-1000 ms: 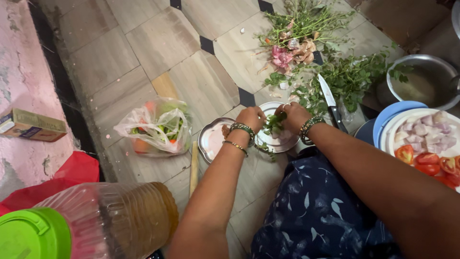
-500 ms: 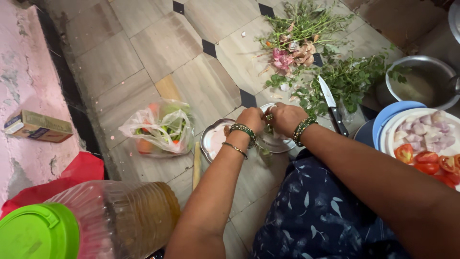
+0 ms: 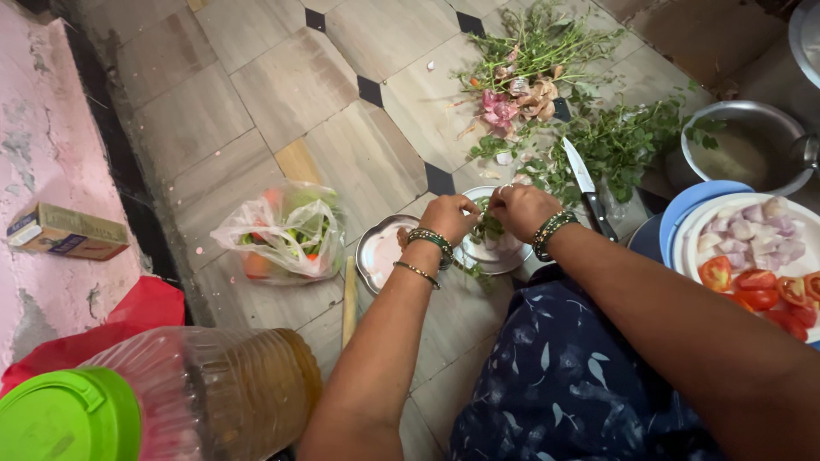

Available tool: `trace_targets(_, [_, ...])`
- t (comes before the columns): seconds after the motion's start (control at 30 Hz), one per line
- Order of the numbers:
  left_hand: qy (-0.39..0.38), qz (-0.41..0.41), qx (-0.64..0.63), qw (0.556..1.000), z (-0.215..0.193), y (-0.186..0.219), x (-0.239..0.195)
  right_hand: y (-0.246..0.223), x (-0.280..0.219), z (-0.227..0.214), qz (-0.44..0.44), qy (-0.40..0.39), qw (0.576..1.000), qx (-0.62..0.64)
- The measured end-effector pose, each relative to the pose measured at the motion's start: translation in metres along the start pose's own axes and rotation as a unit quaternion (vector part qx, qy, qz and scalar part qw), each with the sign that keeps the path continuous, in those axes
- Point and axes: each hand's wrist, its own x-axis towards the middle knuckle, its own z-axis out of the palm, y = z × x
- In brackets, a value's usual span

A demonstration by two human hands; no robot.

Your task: The person cuts a tomato and onion by hand, peels garlic cloves, and removes leaves from sprigs of curry leaves.

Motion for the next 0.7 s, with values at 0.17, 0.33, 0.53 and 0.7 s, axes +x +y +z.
trace_targets(0.17, [0.025,0.005,0.022,0.999,0.009,-0.002,0.009,-0.002,0.002,0.006,-0.016,0.01,1.0,0.006])
trace_targets(0.33, [0.047,0.034,0.023,0.998,0.012,-0.008,0.015,0.001,0.005,0.013,-0.071,0.033,0.997,0.001])
trace_targets(0.53, [0.114,0.109,0.039,0.987,0.014,-0.029,0.028,-0.001,0.003,0.015,-0.086,0.049,0.994,-0.054])
trace_targets(0.7, [0.143,0.101,-0.043,0.984,-0.013,-0.053,0.026,0.01,0.004,0.012,-0.04,0.018,0.999,-0.032])
